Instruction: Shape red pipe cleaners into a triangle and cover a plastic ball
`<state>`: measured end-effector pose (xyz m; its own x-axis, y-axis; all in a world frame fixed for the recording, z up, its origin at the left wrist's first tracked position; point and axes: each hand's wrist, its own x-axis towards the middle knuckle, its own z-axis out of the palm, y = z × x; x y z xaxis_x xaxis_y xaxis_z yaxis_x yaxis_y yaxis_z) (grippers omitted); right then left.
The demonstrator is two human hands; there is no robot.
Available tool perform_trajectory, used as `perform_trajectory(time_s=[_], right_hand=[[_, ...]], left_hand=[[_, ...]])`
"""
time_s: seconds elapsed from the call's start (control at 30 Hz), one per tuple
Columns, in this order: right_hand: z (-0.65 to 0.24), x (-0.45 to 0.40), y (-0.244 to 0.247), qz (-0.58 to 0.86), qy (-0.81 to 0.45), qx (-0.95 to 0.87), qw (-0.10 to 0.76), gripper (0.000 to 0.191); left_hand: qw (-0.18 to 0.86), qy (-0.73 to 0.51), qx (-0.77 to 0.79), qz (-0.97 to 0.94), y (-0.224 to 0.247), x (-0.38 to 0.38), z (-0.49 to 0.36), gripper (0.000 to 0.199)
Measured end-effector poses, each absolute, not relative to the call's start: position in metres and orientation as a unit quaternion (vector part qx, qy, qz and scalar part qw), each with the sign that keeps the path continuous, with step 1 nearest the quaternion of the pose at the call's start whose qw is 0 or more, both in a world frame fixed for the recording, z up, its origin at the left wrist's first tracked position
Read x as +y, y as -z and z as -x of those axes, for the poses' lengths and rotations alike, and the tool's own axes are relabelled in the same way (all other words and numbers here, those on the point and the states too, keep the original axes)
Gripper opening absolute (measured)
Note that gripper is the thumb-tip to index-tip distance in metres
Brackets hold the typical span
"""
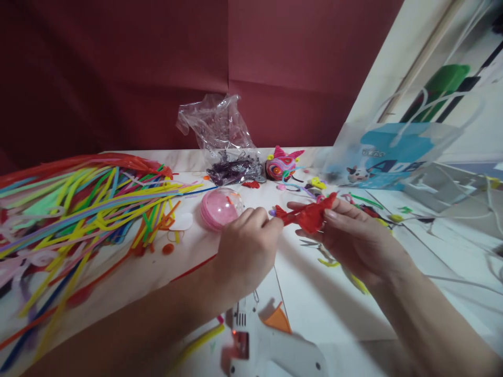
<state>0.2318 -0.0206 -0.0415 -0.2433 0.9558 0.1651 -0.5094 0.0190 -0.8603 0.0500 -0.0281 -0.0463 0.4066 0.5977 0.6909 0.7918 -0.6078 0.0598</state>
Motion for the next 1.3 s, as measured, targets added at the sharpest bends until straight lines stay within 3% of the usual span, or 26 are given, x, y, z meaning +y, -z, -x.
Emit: perform_trajectory(time_s=[0.1, 0.17, 0.37, 0.5, 0.63, 0.8, 0.9, 1.03, 1.3], right_hand=[[-0.228, -0.019, 0.045, 0.250, -0.634, -0.439, 0.585, 0.022], [-0.228, -0.016, 0.046, 0.245, -0.622, -0.429, 0.608, 0.023], [-0.232, -0.013, 0.043, 0.225, -0.638, -0.424, 0.602, 0.022], [-0.230, -0.017, 0.042, 0.178, -0.687, -0.457, 0.536, 0.016], [-0.229, -0.019, 0.042, 0.155, -0.701, -0.473, 0.512, 0.010], [-0.235, -0.020, 0.040, 0.218, -0.609, -0.457, 0.610, 0.017], [-0.234, -0.025, 0.039, 0.244, -0.607, -0.486, 0.580, 0.019], [-0.226, -0.030, 0.043, 0.263, -0.623, -0.510, 0.531, 0.020], [-0.228, -0.024, 0.048, 0.333, -0.559, -0.524, 0.550, 0.026]], left_hand=[[0.141, 0.322, -0.404, 0.845, 0.051, -0.032, -0.054, 0.021], [0.067, 0.338, -0.400, 0.849, 0.050, -0.032, -0.055, 0.018], [-0.457, 0.424, -0.461, 0.631, 0.037, -0.021, -0.056, 0.019], [-0.630, 0.359, -0.419, 0.546, 0.030, -0.018, -0.056, 0.016], [-0.633, 0.361, -0.397, 0.558, 0.029, -0.020, -0.054, 0.013], [-0.603, 0.429, -0.426, 0.520, 0.032, -0.019, -0.052, 0.009], [-0.625, 0.460, -0.421, 0.469, 0.033, -0.020, -0.054, 0.010], [-0.674, 0.416, -0.410, 0.453, 0.029, -0.023, -0.056, 0.010], [-0.705, 0.346, -0.416, 0.457, 0.021, -0.022, -0.052, 0.012]])
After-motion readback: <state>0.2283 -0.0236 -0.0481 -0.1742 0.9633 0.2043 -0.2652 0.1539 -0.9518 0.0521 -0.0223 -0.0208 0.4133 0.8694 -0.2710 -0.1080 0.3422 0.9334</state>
